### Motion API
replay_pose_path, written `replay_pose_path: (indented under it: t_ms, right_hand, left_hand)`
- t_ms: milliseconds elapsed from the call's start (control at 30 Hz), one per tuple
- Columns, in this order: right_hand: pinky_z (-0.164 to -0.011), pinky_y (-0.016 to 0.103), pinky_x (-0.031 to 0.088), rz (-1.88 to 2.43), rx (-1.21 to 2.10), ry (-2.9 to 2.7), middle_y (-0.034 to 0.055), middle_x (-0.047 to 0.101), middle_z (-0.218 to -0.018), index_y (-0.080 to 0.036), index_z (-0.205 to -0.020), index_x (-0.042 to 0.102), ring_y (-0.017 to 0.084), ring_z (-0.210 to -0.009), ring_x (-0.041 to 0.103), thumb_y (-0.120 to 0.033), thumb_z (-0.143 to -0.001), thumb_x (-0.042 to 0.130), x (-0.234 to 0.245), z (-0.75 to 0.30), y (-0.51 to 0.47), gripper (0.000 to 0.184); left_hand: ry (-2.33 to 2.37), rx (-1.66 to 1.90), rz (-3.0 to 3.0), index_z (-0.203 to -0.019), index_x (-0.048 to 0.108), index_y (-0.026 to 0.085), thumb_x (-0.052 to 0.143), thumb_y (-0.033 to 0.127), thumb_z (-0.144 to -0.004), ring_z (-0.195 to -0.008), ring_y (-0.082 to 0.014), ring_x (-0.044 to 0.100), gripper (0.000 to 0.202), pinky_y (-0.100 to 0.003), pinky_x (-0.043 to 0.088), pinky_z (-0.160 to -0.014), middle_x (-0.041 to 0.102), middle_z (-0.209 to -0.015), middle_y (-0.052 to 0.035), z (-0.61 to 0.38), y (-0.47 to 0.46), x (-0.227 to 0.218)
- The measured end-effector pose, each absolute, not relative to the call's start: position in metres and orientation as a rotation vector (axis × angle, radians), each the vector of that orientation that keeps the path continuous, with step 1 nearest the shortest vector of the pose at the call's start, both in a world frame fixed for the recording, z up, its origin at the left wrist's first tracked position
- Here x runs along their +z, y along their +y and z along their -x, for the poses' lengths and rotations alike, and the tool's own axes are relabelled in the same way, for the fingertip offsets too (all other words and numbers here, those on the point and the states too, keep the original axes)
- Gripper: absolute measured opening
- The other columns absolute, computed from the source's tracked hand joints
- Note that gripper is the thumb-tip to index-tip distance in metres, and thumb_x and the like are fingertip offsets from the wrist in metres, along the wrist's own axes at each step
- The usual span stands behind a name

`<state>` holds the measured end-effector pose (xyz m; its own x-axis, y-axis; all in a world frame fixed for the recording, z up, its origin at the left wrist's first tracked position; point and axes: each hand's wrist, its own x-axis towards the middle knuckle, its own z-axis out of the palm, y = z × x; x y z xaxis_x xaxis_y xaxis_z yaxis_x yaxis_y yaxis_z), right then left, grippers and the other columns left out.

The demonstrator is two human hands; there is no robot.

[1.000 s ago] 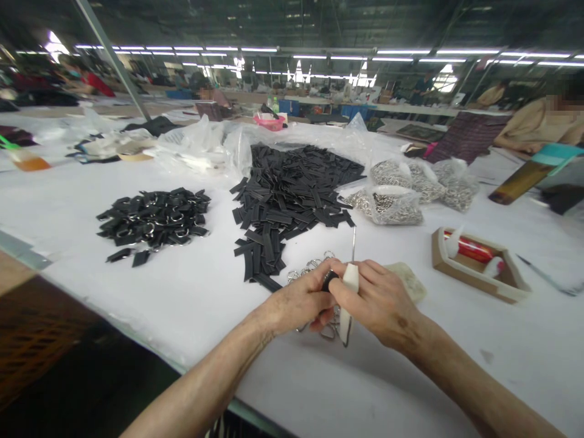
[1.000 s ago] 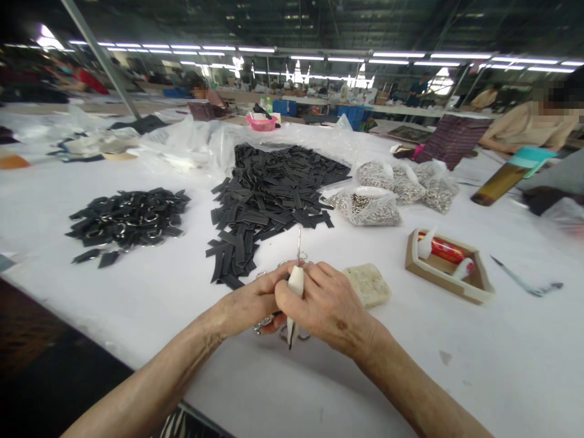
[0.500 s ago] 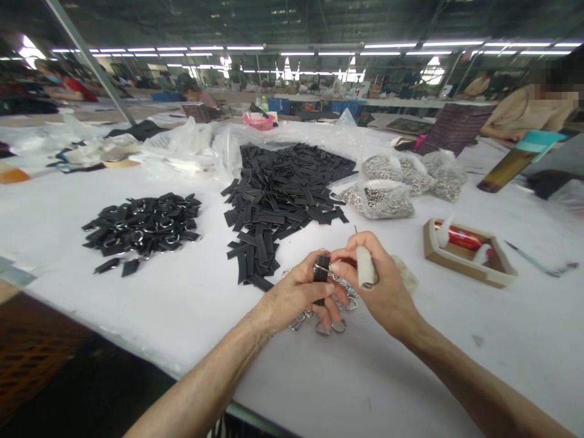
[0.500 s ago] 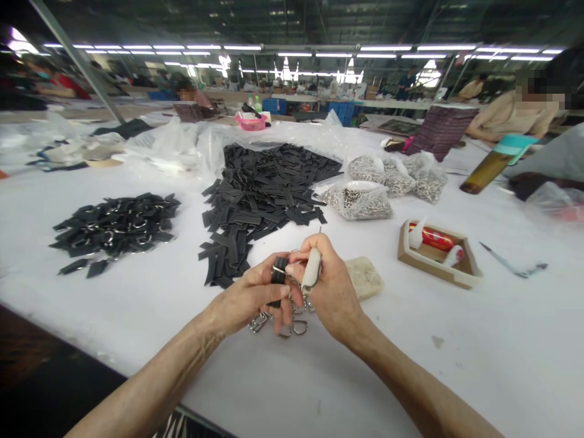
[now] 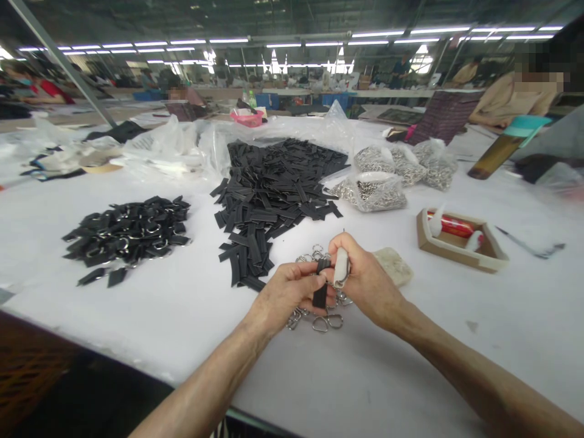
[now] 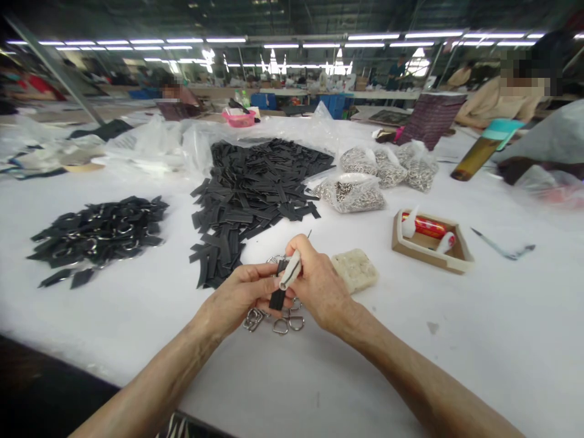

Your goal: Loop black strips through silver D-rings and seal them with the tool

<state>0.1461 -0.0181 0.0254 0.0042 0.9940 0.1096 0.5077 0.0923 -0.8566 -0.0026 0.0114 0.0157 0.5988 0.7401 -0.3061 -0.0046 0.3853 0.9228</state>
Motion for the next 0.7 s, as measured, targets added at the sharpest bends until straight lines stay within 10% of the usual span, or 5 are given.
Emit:
replay_pose_path:
  t_ms: [700]
  right_hand:
    - [-0.064, 0.031, 0.045, 0.954, -0.166, -2.263, 0.008, 0.063, -0.086, -0.017, -0.082, 0.055, 0.019, -0.076, 0.053, -0.009, -0.082, 0.043, 0.012, -0.138, -0.022, 0.015]
  left_hand:
    - [0.835, 0.915, -0.563, -0.073, 0.064, 0.008, 0.055, 0.013, -0.077, -0.048, -0.0134, 0.06, 0.012, -0.024, 0.051, -0.048, 0.065, -0.055, -0.0055, 0.002, 0.018, 0.012]
